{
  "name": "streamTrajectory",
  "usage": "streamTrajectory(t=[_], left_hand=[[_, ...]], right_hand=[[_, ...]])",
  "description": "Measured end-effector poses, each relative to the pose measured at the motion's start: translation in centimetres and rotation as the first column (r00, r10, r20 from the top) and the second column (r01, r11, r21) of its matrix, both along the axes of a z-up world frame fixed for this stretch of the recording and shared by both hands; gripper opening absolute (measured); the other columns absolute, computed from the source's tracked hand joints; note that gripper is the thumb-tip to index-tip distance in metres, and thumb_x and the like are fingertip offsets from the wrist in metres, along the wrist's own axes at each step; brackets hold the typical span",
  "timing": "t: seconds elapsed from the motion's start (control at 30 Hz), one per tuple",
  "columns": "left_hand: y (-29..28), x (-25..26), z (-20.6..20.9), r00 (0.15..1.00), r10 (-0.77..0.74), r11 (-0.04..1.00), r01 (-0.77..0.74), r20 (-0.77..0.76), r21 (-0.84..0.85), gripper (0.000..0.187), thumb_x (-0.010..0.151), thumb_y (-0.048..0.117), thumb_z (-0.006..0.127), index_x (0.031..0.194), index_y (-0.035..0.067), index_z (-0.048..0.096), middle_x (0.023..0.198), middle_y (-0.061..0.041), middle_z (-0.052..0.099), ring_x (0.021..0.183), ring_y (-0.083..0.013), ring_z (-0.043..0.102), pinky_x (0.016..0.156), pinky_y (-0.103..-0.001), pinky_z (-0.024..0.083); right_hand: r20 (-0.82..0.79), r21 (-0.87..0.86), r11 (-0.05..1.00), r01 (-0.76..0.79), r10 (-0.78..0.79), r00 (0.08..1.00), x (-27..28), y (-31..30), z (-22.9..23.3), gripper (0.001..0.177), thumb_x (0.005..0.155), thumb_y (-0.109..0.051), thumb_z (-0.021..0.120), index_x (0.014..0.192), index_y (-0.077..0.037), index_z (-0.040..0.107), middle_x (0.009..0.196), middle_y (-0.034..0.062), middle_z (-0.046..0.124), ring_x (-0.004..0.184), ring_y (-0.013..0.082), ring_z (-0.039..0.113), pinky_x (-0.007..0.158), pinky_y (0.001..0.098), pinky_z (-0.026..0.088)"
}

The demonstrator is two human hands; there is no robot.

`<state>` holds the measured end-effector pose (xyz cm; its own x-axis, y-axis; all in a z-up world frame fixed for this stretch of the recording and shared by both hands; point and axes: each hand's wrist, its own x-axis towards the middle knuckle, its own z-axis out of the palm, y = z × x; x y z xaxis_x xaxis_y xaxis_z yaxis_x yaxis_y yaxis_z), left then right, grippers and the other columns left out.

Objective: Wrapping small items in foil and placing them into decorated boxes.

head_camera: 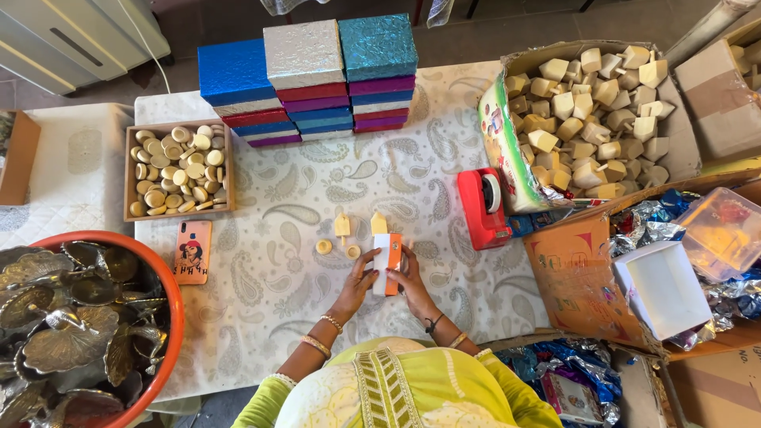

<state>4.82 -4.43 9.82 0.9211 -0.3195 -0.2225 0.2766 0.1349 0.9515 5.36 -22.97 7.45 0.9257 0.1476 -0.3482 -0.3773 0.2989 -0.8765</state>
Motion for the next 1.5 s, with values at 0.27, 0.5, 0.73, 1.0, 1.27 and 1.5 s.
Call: streamTrajectory(t=[0.27, 0.5, 0.73, 1.0, 1.27, 1.5], left_hand=[[2.5, -0.5, -2.4, 0.982, 0.187, 0.958, -0.180, -0.011, 0.222, 0.051, 0.100, 0.010, 0.050, 0.150, 0.018, 0.050, 0.141, -0.009, 0.057, 0.114, -0.0159, 0.061, 0.085, -0.033, 0.055], [1.8, -1.4, -5.5, 0.965, 0.222, 0.909, -0.153, -0.138, 0.387, 0.071, 0.089, 0.005, 0.069, 0.151, 0.020, 0.038, 0.113, -0.010, 0.064, 0.088, -0.0164, 0.071, 0.062, -0.032, 0.067], [0.8, -1.6, -6.7, 0.968, 0.228, 0.926, -0.182, -0.106, 0.330, 0.069, 0.091, 0.003, 0.068, 0.152, 0.018, 0.041, 0.106, -0.013, 0.066, 0.085, -0.0186, 0.072, 0.066, -0.032, 0.069], [0.8, -2.0, -6.9, 0.976, 0.216, 0.880, -0.186, -0.021, 0.436, 0.071, 0.084, -0.007, 0.062, 0.148, 0.019, 0.046, 0.104, -0.013, 0.063, 0.080, -0.0188, 0.070, 0.066, -0.034, 0.065], [0.7, -2.3, -7.5, 0.959, 0.252, 0.930, -0.203, -0.129, 0.307, 0.064, 0.088, -0.005, 0.062, 0.147, 0.013, 0.048, 0.099, -0.010, 0.058, 0.078, -0.0173, 0.068, 0.067, -0.033, 0.065], [0.6, -2.5, -8.2, 0.974, 0.220, 0.867, -0.169, -0.057, 0.469, 0.042, 0.091, 0.005, 0.070, 0.130, 0.002, 0.056, 0.087, -0.013, 0.066, 0.071, -0.0184, 0.069, 0.063, -0.032, 0.066]], right_hand=[[-0.100, -0.086, 0.988, 0.126, -0.134, 0.986, 0.1, -5.3, -4.6, 0.061, 0.094, -0.027, 0.069, 0.147, -0.011, 0.043, 0.121, 0.0068, 0.052, 0.111, 0.0184, 0.053, 0.094, 0.0380, 0.049], [0.529, -0.705, 0.485, 0.517, -0.125, 0.839, 0.6, -9.3, -0.3, 0.039, 0.097, -0.022, 0.072, 0.130, -0.008, 0.055, 0.123, 0.0144, 0.050, 0.118, 0.0271, 0.046, 0.105, 0.0422, 0.038], [0.590, -0.733, 0.561, 0.384, 0.246, 0.769, 0.7, -1.6, 7.8, 0.050, 0.094, -0.007, 0.062, 0.143, -0.006, 0.051, 0.133, 0.0222, 0.048, 0.128, 0.0392, 0.046, 0.109, 0.0469, 0.043], [0.203, -0.915, 0.363, -0.174, 0.790, 0.579, -0.3, 0.7, -1.9, 0.030, 0.087, -0.006, 0.065, 0.117, -0.008, 0.066, 0.124, 0.0134, 0.062, 0.121, 0.0324, 0.058, 0.101, 0.0414, 0.051], [0.428, -0.637, 0.770, -0.025, 0.381, 0.819, -0.5, -3.9, 6.6, 0.025, 0.085, 0.005, 0.065, 0.106, -0.007, 0.071, 0.102, 0.0071, 0.068, 0.094, 0.0207, 0.068, 0.082, 0.0330, 0.061], [0.584, -0.732, 0.358, 0.579, -0.108, 0.805, -0.2, -15.3, 5.6, 0.029, 0.085, 0.006, 0.065, 0.110, -0.009, 0.068, 0.109, 0.0104, 0.065, 0.107, 0.0280, 0.064, 0.093, 0.0377, 0.053]])
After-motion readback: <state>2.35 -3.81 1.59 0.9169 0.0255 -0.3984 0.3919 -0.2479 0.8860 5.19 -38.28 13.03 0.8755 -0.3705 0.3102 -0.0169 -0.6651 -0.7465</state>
